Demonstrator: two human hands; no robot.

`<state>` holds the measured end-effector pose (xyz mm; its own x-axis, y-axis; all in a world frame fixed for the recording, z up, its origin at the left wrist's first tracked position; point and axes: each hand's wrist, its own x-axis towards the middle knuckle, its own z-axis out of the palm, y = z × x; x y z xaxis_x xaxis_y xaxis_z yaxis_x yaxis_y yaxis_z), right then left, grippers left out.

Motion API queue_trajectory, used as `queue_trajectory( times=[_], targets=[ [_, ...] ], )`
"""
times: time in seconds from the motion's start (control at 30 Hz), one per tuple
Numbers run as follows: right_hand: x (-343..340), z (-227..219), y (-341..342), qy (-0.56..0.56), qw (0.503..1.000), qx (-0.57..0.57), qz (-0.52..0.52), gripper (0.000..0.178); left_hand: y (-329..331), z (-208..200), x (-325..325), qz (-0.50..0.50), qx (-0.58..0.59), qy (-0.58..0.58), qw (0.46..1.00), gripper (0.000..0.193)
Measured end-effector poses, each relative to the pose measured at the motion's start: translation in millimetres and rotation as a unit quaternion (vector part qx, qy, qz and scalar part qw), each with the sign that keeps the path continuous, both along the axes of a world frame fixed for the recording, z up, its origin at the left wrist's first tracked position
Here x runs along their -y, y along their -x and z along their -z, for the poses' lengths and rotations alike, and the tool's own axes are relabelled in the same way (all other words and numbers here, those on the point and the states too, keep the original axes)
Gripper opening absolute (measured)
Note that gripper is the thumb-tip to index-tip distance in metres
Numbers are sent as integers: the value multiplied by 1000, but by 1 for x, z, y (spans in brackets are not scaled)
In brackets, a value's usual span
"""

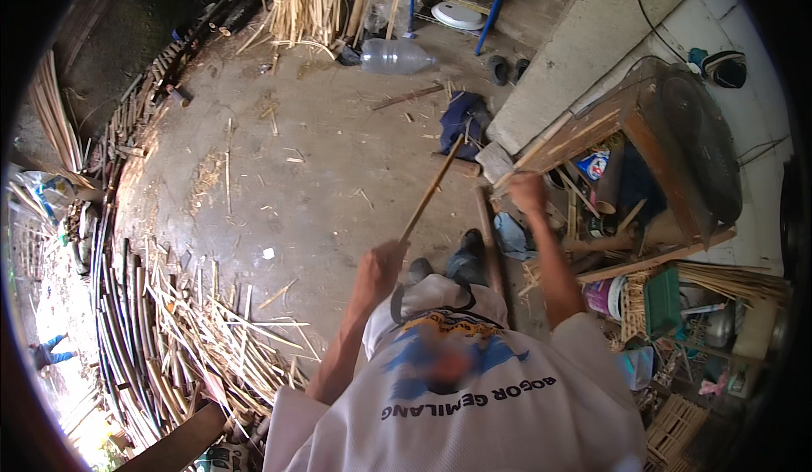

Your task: The person splits bamboo poles into thin strips using a machete and a wooden wedge. They repeatedly strike the wedge to drive it through the bamboo, then separate the resulting strips. The person also wipes a bamboo pole with a cloth and water.

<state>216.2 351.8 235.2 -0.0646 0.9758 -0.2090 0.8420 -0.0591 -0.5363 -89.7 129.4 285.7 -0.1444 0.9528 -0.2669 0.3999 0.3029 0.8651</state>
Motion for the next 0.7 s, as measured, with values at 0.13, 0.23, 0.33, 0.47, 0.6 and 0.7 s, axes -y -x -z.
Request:
queue_trajectory(
  times=[0.13,0.23,0.33,0.47,0.6,0.7],
  targets=[
    [-20,-42,-36,-61,997,52,16,39,17,19,23,9,52,60,997,29],
    [13,-45,11,-53,966,-229,-108,51,15,17,5,63,11,45,997,27],
    [56,-54,62,197,936,-260,-135,57,16,-2,-27,122,-27,35,992,23],
    [79,0,77,220,940,-227,-130,54,18,-32,-50,42,-350,-173,920,26],
    [102,41,77,332,828,-445,75,45,-6,-28,-58,-38,-322,-158,932,37],
    [107,14,103,403,742,-512,157,41,-31,24,-56,-86,-14,-52,995,41]
  ],
)
